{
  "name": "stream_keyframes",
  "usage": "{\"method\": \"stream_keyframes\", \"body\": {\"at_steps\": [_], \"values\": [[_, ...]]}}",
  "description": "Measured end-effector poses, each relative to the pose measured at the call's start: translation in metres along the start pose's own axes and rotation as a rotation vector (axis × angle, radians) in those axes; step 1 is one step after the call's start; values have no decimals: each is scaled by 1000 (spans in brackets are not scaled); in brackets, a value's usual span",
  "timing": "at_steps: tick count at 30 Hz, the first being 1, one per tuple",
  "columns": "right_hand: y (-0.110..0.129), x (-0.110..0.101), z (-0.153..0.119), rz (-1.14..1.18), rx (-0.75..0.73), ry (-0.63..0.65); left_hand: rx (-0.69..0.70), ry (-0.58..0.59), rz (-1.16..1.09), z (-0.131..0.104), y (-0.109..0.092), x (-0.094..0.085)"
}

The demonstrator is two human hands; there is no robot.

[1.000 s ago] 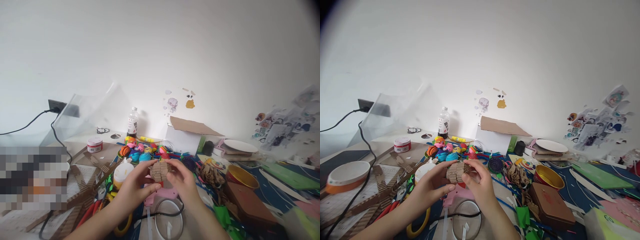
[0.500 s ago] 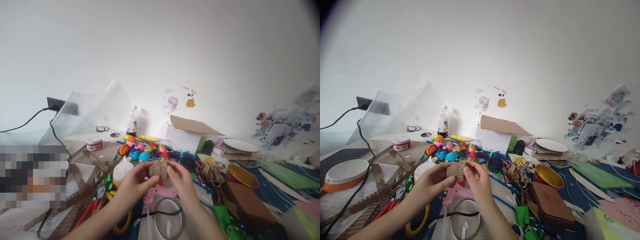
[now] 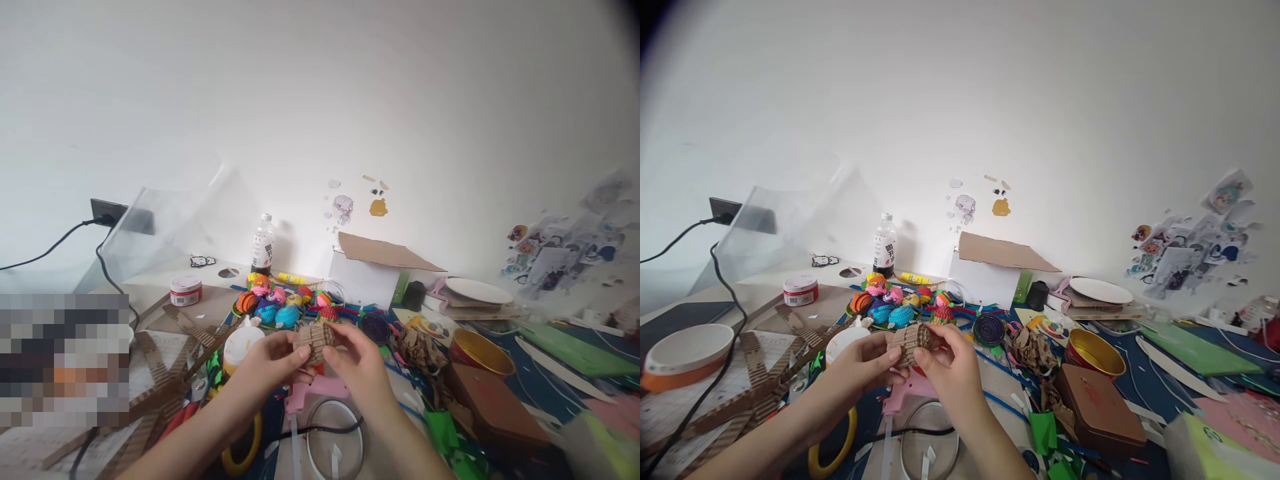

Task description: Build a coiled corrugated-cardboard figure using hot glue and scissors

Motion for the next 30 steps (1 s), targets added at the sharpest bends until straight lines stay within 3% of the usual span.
{"method": "stream_keyframes", "body": {"at_steps": [3,6,12,16,23,30], "values": [[-4,-9,3,-16,68,-60,77,35,70,4,-2,-1],[-12,-15,5,-11,142,-116,210,-5,227,4,-7,-5],[-21,-4,-1,2,206,-69,366,-103,466,-2,-15,-8],[-23,-4,-2,-28,224,-19,335,-88,410,0,-13,-7],[-7,-3,4,-32,72,175,87,118,48,7,6,7],[7,2,1,-136,-24,164,80,78,-25,7,15,8]]}}
Point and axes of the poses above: each hand's wrist, its own z-axis towards the middle knuckle, its own x-axis out of the palm, y = z × x, the point moved 8 cm from there along z, towards the middle knuckle, and after that the axes turned 7 degrees about z, right-handed, at the moved point
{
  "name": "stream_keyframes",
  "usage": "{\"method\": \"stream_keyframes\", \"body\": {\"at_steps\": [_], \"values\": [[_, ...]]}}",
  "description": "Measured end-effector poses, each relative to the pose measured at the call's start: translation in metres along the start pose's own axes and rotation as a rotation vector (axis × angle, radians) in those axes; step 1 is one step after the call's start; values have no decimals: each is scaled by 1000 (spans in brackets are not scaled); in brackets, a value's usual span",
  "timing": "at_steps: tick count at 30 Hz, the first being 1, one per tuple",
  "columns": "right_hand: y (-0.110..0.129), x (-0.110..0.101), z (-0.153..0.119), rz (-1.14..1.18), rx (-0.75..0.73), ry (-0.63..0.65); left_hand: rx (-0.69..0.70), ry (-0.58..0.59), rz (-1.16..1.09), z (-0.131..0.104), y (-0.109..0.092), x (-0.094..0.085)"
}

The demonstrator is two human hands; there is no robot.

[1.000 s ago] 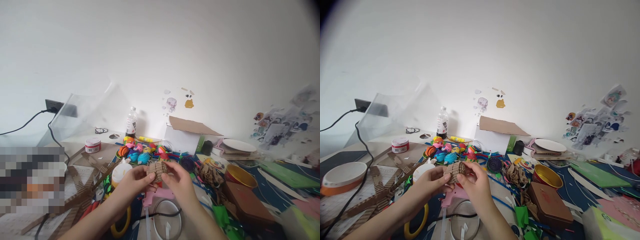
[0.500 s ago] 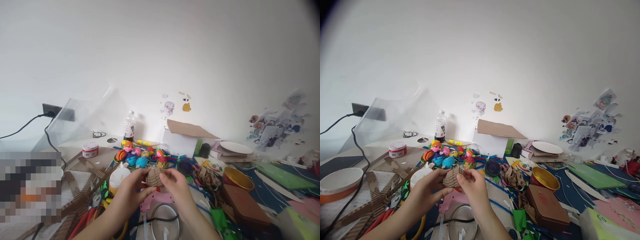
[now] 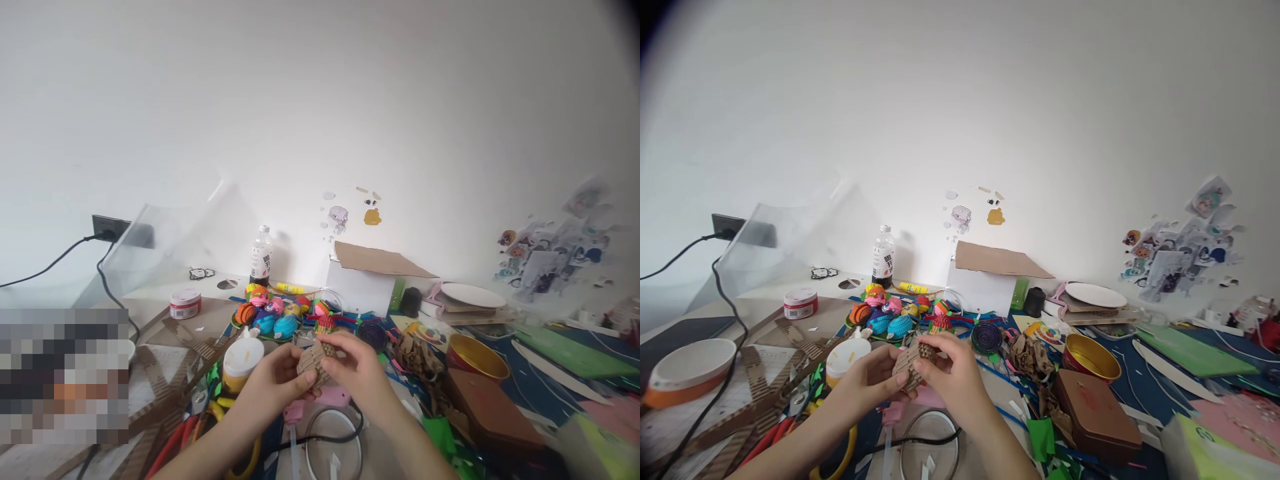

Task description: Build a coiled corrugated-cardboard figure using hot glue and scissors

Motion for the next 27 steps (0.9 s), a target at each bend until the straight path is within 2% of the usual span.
{"method": "stream_keyframes", "body": {"at_steps": [4,9,12,14,16,18,20,24,27], "values": [[-2,-1,-2,-76,-16,-6,62,33,14,-4,-5,7],[-14,-1,-4,-98,15,-48,143,-45,274,-9,-8,2],[-13,-4,-4,-99,8,-75,233,-112,532,-14,-26,-3],[-11,-13,-3,-103,17,-151,232,-216,853,-17,-45,-14],[-12,-24,-2,-105,44,-249,158,-409,1304,-22,-69,-35],[-15,-32,-2,-100,79,-322,96,-535,1423,-25,-88,-60],[-19,-34,-1,-87,114,-339,2,-590,1498,-24,-94,-87],[-24,-33,0,-74,133,-326,-257,-583,1591,-22,-76,-146],[-24,-31,-1,-84,109,-309,-404,-577,1621,-24,-58,-181]]}}
Point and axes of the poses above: each hand's wrist, its own z-axis towards the middle knuckle, its own x-axis out of the palm, y = z × x, the point moved 8 cm from there along z, towards the middle knuckle, and after that the axes turned 7 degrees about z, right-handed, at the moved point
